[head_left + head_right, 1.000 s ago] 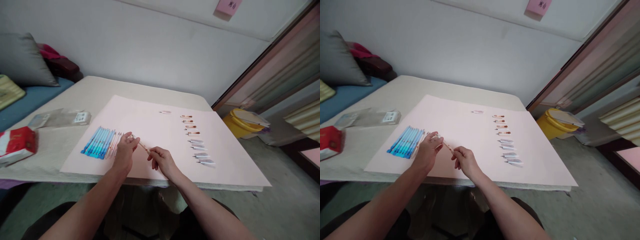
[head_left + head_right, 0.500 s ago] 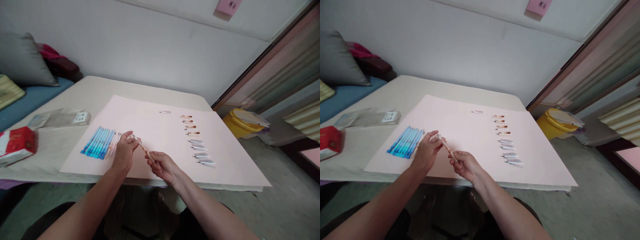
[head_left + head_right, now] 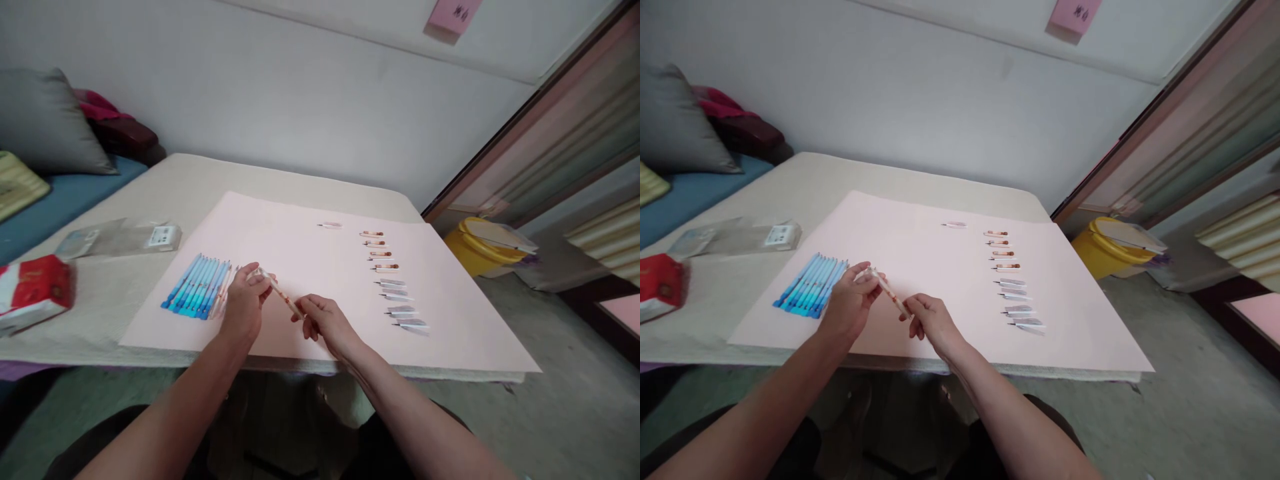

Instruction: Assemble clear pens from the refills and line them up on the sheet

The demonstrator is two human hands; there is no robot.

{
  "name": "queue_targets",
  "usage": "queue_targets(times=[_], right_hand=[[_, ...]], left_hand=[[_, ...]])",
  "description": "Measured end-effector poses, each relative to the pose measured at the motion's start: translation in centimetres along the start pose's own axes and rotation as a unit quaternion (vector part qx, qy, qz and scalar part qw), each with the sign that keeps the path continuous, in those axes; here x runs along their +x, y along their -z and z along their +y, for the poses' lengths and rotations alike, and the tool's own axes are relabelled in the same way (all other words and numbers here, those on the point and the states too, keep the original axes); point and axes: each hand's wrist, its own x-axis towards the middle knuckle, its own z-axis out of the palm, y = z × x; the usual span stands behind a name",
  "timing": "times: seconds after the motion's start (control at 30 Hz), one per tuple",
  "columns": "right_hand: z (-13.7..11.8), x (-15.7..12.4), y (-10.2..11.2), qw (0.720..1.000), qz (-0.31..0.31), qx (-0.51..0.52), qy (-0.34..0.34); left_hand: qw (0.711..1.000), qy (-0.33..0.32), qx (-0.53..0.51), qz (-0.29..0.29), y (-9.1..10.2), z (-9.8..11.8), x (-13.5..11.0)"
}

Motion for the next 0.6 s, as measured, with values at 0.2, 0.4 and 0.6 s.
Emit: queue_targets(times=[0.2, 0.4, 0.6], right_hand=[[0.1, 0.07, -0.13, 0.98, 0.074, -0.171, 0.063], [0.54, 0.0, -0.6, 0.962, 0.07, -0.248, 0.094], [0.24, 0.25, -0.48, 0.993, -0.024, -0.112, -0.001]], left_hand=[[0.999, -0.003, 0.032, 0.008, -0.29, -0.24, -0.33], [0.998, -0.005, 0.061, 0.001, -0.25, -0.48, -0.47], [0.997, -0.003, 0.075, -0.006, -0.2, -0.43, -0.47]])
